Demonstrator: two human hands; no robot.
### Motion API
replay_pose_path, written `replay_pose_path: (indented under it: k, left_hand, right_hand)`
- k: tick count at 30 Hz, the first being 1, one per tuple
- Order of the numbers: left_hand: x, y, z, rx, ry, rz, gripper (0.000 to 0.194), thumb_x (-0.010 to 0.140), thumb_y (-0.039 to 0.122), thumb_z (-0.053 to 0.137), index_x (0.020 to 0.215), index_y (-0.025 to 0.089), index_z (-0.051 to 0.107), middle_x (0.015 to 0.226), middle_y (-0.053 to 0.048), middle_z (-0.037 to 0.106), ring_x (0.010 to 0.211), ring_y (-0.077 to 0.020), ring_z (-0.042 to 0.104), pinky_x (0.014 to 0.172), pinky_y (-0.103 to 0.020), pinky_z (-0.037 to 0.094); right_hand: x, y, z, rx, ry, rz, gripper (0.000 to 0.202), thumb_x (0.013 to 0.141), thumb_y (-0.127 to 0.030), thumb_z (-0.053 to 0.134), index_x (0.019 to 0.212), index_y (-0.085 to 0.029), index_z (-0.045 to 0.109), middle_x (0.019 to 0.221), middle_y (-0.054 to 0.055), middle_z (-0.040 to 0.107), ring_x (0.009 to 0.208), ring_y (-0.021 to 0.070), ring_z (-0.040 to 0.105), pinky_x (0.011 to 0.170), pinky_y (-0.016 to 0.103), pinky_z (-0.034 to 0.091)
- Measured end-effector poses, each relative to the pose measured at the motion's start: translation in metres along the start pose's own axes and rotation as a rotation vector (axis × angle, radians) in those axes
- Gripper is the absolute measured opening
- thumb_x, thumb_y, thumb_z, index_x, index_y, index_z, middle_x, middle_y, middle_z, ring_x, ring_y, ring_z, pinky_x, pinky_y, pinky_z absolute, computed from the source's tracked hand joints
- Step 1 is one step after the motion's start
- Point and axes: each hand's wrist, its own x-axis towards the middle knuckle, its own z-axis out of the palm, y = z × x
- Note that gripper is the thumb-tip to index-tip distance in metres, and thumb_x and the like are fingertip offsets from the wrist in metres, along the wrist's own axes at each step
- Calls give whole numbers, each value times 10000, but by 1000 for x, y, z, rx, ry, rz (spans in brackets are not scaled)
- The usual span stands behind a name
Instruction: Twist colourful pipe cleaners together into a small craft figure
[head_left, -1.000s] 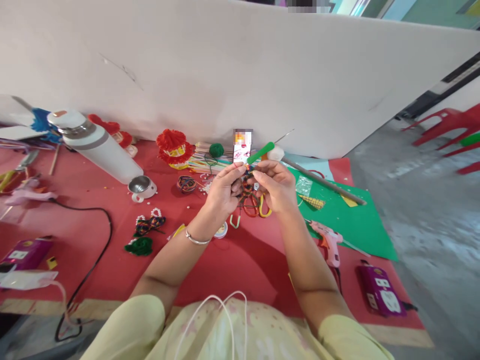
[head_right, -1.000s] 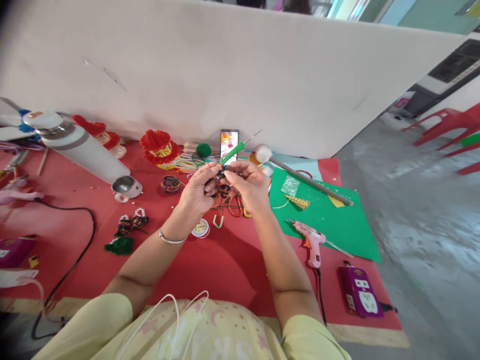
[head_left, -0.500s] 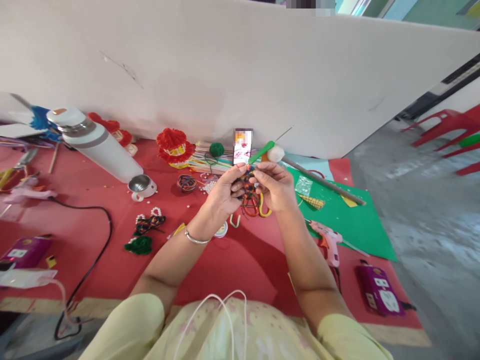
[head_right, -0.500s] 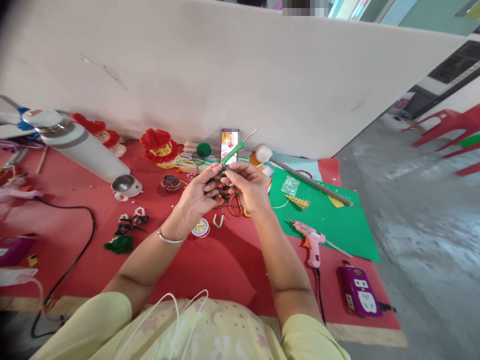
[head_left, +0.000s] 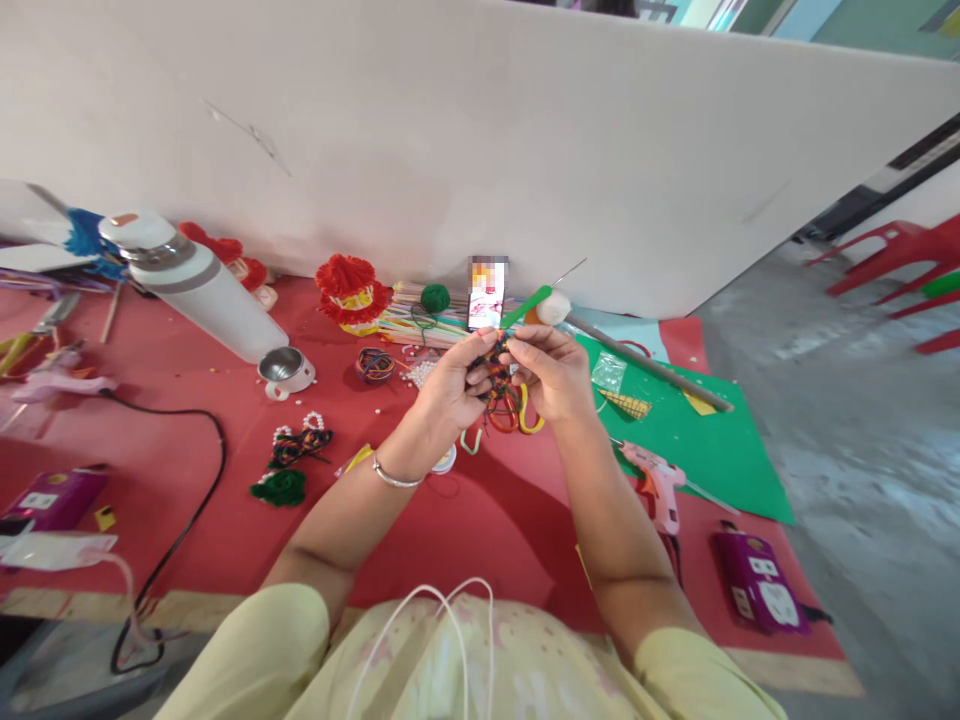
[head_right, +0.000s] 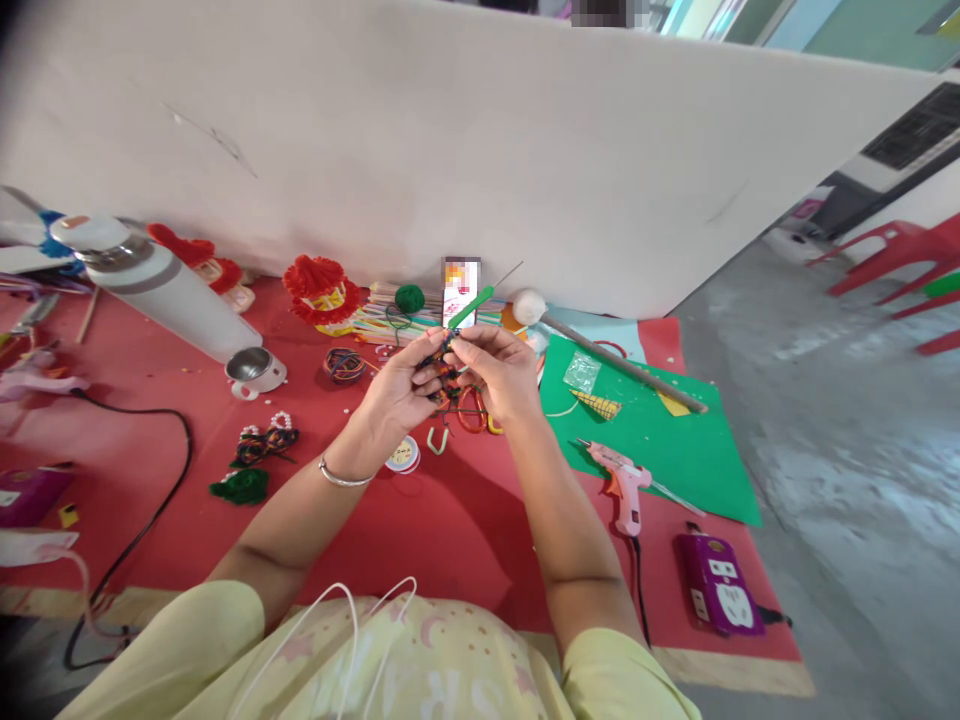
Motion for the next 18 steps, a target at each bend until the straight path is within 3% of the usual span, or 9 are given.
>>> replay_pose_path:
  k: [7,18]
  left_hand:
    - [-1,-2,-4,60,-40,74,200,763,183,895,834,152,710,608,74,571,388,17,329,359,-123,190]
    - [-9,-4,3,112,31,241,208,697,163,925,839,143,775,658,49,656,411,11,364,375,-153,236]
  right_hand:
    - [0,3,-3,-4,-3,0,366,631,-398,997,875,-247,770,733,-46,794,633,125,778,449,164,578]
    - [-2,1,1,-7,11,10,341,620,-399,989,834,-258,764,709,-47,773,593,121,731,448,194,580]
